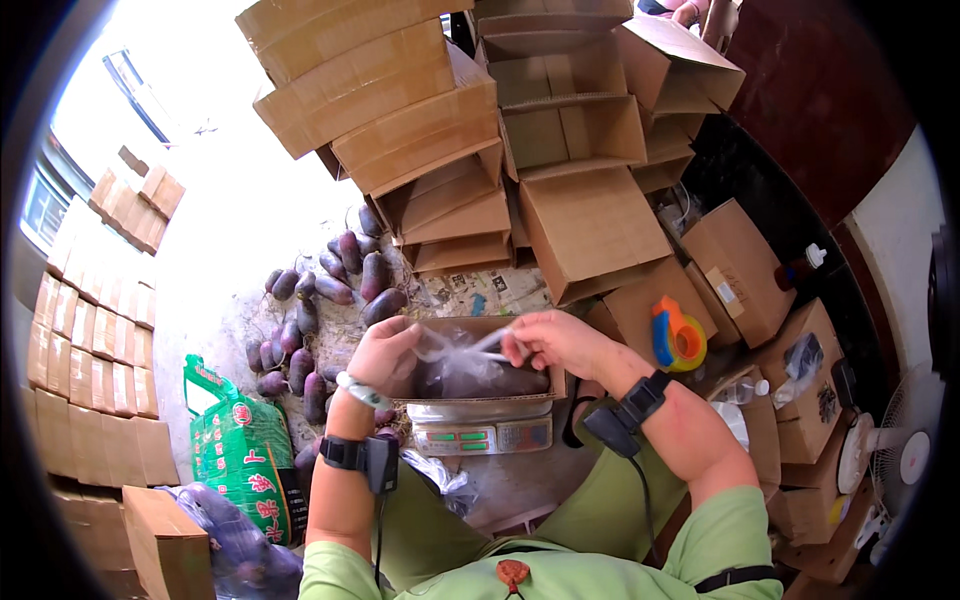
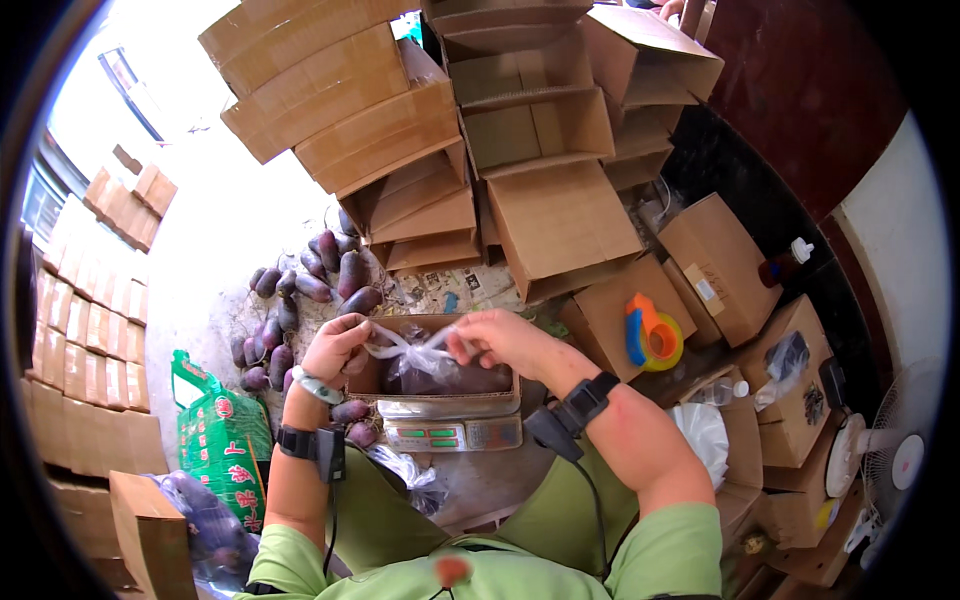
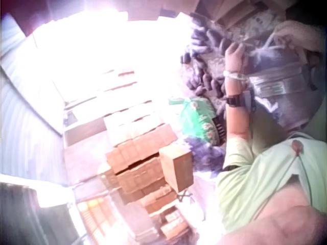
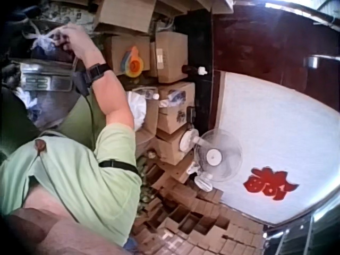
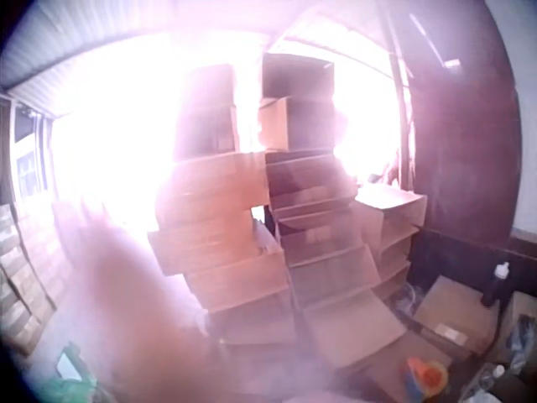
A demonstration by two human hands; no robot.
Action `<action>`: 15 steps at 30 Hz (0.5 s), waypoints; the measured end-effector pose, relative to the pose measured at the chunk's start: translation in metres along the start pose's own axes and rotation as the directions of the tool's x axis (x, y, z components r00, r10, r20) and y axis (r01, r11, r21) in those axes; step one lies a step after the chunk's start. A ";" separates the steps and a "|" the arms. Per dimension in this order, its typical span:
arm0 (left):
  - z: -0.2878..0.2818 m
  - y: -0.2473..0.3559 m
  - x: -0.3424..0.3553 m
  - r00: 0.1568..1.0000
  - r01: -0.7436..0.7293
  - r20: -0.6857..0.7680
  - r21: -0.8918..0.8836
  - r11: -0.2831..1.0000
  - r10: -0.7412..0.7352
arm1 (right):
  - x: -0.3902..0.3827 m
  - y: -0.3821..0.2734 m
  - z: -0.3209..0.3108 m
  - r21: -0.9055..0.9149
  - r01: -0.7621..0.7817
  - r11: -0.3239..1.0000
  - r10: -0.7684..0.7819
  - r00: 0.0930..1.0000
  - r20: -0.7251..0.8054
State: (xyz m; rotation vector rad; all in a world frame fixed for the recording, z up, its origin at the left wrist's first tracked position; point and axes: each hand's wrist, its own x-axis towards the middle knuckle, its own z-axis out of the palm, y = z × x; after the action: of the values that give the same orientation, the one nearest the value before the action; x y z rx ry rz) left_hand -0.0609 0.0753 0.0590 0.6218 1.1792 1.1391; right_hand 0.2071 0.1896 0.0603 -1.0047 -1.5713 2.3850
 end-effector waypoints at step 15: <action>0.001 0.003 -0.004 0.993 0.061 0.067 0.387 0.920 -0.094 | 0.056 0.011 0.035 -0.494 0.192 0.848 -0.240 0.970 -0.037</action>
State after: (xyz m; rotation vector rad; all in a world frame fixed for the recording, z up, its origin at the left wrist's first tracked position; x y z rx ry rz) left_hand -0.0604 0.0727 0.0632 0.9051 1.3546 0.8085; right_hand 0.1464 0.1810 0.0334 -0.9315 -2.1760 1.7961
